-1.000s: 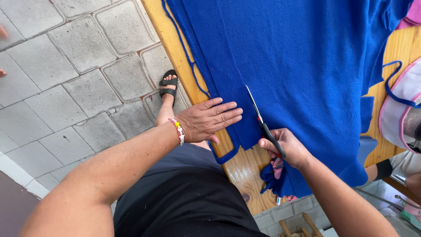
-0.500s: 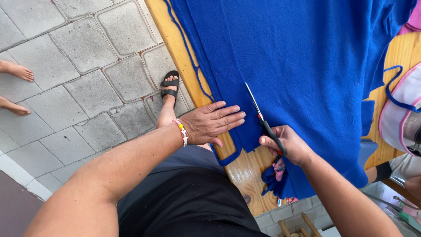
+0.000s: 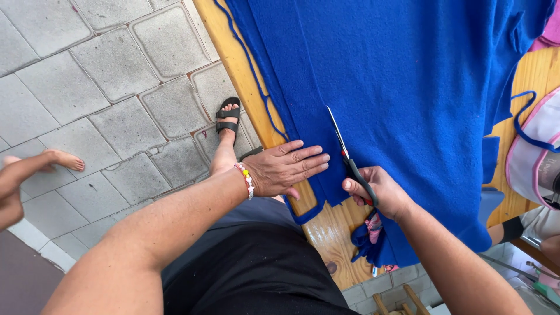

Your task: Cutting blue and purple fabric pieces using scissors on a wooden table.

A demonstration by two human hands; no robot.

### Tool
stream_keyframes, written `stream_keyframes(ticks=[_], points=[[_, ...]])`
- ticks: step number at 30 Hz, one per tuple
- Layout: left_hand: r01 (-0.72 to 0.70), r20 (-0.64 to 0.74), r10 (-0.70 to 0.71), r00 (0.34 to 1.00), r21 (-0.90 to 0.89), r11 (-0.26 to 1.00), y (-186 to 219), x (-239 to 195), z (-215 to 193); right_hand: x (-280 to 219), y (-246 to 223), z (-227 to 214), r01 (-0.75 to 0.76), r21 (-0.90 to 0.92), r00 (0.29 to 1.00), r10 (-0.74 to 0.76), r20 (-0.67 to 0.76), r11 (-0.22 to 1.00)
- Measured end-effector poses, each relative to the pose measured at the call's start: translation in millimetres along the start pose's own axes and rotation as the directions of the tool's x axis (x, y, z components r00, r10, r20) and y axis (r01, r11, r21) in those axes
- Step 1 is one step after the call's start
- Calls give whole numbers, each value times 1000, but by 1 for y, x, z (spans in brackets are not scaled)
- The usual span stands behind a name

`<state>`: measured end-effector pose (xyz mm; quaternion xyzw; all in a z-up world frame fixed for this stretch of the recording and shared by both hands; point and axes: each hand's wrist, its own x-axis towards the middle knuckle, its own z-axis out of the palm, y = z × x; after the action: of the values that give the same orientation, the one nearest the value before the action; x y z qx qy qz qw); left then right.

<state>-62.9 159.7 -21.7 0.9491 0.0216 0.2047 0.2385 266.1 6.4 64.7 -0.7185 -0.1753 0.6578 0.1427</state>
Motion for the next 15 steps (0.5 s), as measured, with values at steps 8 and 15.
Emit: stream_keyframes(ticks=[8, 15], points=[[-20, 1, 20, 1000, -2, 1000, -3, 1, 0, 7, -29, 4, -13, -12, 1000, 13, 6, 1000], [-15, -27, 14, 1000, -21, 1000, -3, -1, 5, 13, -27, 5, -37, 9, 999, 37, -5, 999]])
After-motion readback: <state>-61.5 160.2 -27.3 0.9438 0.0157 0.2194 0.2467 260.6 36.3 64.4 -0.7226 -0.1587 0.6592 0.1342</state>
